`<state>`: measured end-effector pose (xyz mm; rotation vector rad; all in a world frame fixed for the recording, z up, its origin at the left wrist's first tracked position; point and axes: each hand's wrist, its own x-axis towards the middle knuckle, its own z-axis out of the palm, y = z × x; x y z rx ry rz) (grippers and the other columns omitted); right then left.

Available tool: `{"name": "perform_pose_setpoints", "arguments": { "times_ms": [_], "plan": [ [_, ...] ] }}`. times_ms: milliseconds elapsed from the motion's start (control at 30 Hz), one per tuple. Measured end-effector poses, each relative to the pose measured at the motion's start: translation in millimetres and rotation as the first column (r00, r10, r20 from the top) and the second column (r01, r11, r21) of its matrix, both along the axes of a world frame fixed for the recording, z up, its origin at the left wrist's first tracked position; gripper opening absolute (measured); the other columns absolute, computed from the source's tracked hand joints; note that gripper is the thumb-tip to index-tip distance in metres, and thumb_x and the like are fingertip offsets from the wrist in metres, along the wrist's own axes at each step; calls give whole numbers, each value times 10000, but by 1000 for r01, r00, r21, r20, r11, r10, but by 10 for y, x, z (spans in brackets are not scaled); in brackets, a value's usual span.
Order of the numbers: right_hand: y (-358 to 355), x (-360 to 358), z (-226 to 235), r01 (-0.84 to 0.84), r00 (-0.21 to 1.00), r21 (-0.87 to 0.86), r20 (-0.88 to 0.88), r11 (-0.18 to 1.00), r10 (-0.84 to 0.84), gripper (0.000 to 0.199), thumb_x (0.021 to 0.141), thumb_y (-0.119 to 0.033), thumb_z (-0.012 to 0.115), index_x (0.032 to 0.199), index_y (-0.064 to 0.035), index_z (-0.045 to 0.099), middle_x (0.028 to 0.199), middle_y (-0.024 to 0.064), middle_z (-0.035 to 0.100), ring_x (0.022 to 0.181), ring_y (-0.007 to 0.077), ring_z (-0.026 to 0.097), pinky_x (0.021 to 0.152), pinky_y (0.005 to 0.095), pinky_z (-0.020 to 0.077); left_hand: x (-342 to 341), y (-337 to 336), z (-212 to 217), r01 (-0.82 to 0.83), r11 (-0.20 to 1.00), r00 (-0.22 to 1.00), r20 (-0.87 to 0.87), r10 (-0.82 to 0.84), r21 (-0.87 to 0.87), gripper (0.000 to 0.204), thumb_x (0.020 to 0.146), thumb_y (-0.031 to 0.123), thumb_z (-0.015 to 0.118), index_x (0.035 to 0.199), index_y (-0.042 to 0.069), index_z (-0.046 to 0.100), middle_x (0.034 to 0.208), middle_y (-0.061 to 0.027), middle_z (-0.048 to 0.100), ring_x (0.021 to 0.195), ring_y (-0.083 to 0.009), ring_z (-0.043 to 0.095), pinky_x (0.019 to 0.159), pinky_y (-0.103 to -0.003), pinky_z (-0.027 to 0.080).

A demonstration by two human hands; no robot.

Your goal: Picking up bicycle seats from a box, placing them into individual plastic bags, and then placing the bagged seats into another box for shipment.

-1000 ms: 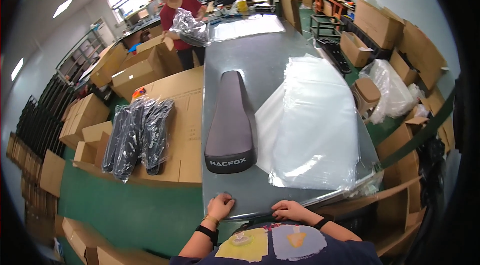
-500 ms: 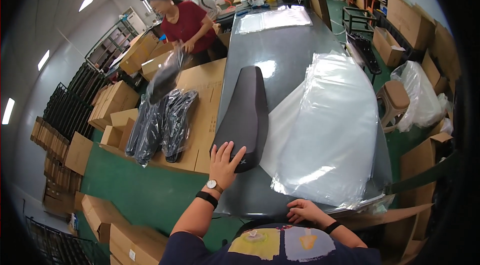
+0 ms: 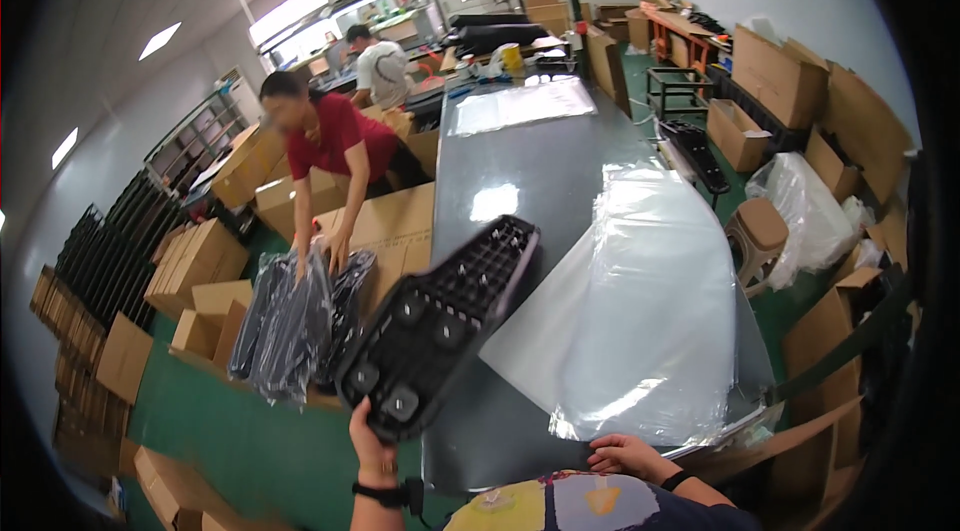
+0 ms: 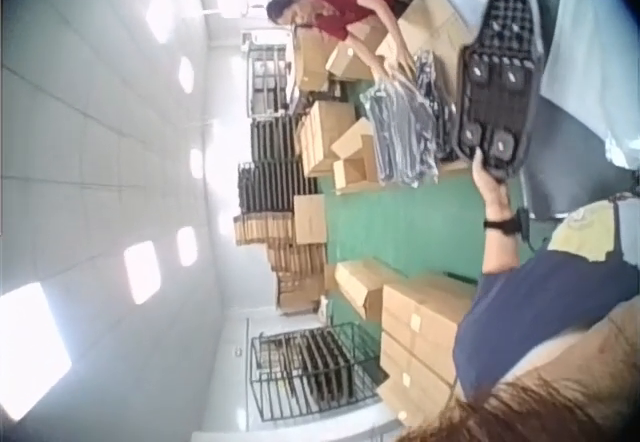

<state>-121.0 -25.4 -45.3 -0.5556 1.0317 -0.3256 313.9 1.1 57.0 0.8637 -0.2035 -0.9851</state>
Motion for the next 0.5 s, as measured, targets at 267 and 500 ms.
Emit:
{"name": "perform_pose_setpoints", "arguments": {
  "times_ms": [267, 500],
  "plan": [
    [-629, -486, 1503, 162, 758, -897, -153, 410, -634, 450, 820, -158, 693, 1220, -35, 528, 1113, 119, 614, 1016, 214, 602, 791, 333, 518, 145, 161, -54, 285, 957, 957, -72, -281, 60, 495, 838, 257, 563, 1259, 0, 518, 1196, -180, 599, 1059, -345, 597, 920, -478, 497],
    [-771, -361, 2404, -723, 676, -686, -728, 87, -113, 766, 695, -356, 797, 1317, -47, 475, 1310, 165, 504, 1214, 326, 474, 1027, 375, 374, -278, -620, 134, 779, 627, 625, 65, -778, 7, 424, 825, 115, 624, 1202, -57, 531, 1087, -157, 643, 956, -268, 651, 862, -389, 530]
  ]
}}
